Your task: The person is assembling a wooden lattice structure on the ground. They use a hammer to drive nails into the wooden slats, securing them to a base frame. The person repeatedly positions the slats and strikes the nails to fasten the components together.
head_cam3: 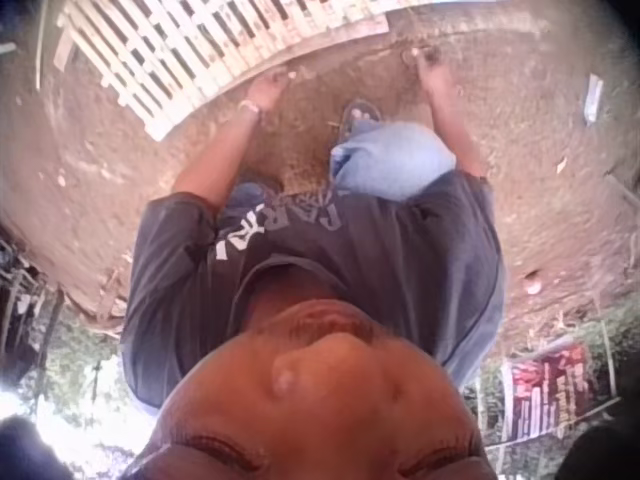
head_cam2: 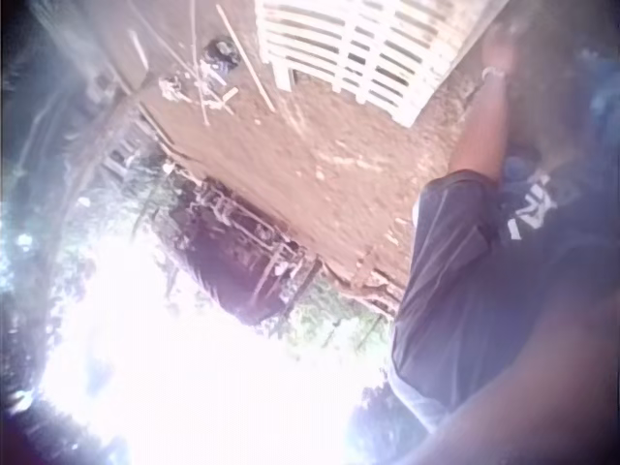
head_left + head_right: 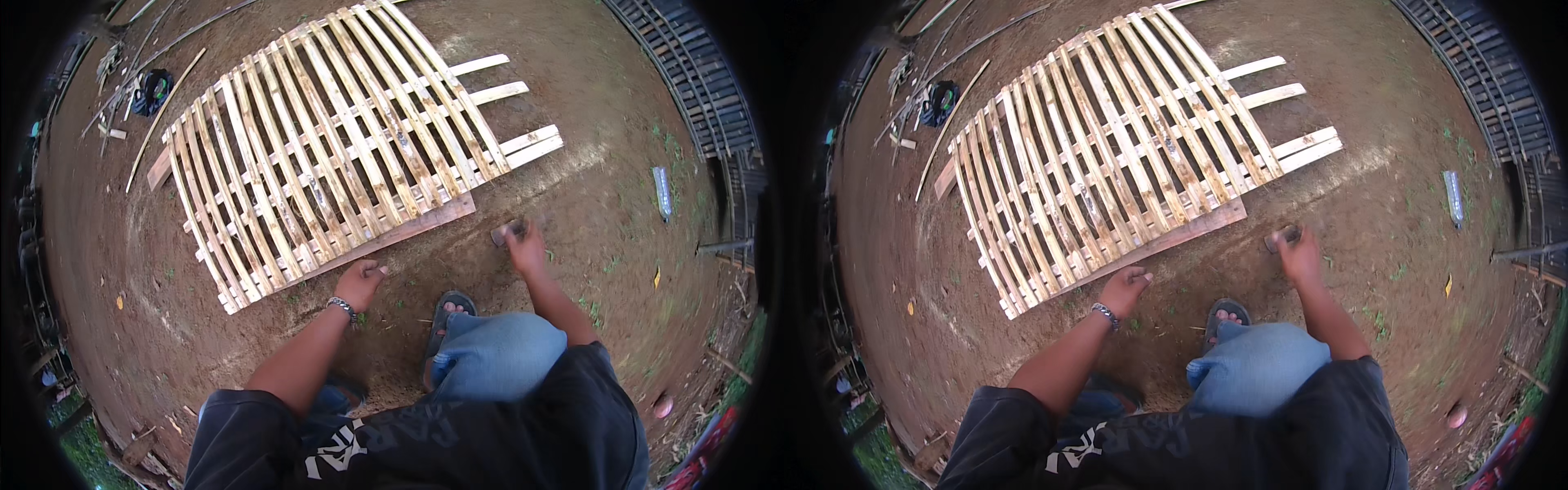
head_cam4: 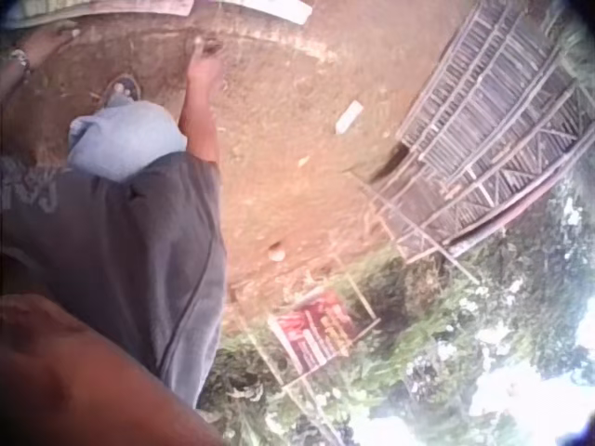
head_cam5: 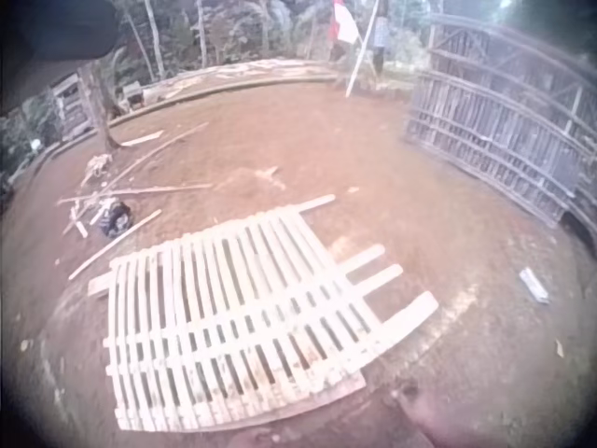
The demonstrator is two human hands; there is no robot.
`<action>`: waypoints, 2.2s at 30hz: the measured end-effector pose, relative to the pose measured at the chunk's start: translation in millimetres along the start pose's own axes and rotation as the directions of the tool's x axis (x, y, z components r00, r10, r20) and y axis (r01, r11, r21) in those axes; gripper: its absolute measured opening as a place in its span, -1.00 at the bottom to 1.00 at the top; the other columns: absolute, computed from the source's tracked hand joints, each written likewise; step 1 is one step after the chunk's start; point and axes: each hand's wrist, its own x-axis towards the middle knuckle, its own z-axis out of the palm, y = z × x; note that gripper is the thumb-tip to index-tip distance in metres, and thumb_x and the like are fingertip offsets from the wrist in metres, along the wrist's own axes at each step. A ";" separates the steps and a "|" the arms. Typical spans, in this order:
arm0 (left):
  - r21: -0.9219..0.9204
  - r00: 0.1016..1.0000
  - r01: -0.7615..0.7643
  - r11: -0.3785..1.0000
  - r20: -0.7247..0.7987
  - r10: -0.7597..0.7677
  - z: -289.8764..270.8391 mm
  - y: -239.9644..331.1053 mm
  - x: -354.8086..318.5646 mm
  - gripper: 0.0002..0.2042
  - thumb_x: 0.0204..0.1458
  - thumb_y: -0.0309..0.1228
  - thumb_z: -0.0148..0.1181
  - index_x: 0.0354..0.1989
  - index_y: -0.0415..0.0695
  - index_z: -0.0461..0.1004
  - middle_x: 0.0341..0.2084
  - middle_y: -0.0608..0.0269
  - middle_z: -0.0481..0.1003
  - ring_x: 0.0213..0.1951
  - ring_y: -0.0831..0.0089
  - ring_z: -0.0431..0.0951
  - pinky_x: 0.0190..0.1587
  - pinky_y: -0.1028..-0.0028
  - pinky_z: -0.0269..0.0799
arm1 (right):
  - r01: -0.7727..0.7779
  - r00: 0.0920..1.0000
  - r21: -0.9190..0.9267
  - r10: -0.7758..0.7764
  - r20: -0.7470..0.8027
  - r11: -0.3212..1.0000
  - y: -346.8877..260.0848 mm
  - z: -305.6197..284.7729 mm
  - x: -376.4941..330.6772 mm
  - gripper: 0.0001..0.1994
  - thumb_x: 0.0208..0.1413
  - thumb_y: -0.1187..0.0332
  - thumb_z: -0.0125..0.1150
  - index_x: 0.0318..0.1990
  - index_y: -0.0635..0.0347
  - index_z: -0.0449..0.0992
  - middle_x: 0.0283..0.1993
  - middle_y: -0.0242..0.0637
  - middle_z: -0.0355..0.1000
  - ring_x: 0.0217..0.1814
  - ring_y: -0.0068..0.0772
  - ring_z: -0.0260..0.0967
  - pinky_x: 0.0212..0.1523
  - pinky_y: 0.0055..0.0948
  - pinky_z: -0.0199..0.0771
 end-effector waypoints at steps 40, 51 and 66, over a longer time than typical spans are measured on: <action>-0.942 0.894 0.079 0.327 -0.078 -0.440 24.1 -41.1 -30.2 -0.21 0.35 -0.05 0.14 0.53 -0.30 -0.07 0.44 -0.28 0.17 0.42 -0.04 0.28 0.40 -0.03 0.25 | -0.398 0.917 0.898 0.091 0.388 0.185 -74.2 16.1 43.9 -0.34 0.38 0.32 0.22 0.50 0.17 0.01 0.48 -0.13 0.23 0.59 -0.01 0.07 0.58 0.21 -0.13; -0.967 0.774 -0.249 0.054 -0.232 -0.589 -35.8 -89.3 -42.6 -0.27 0.40 -0.19 0.06 0.58 -0.17 -0.16 0.50 -0.37 -0.06 0.50 -0.11 0.10 0.45 -0.08 0.19 | -0.438 0.899 0.855 0.121 0.421 0.279 -78.1 31.3 48.1 -0.29 0.37 0.29 0.25 0.52 0.12 -0.04 0.50 -0.19 0.19 0.58 -0.10 0.08 0.54 0.22 -0.07; -0.784 0.288 0.126 0.608 -0.557 -0.779 -26.9 -112.3 -21.2 -0.29 0.24 -0.14 0.22 0.41 -0.39 0.18 0.42 -0.37 0.16 0.45 -0.15 0.20 0.43 -0.04 0.21 | -0.410 0.912 0.862 0.148 0.382 0.299 -63.3 21.6 80.7 -0.56 0.41 0.29 0.14 0.35 0.25 0.34 0.20 -0.10 0.51 0.24 0.02 0.47 0.30 0.24 0.38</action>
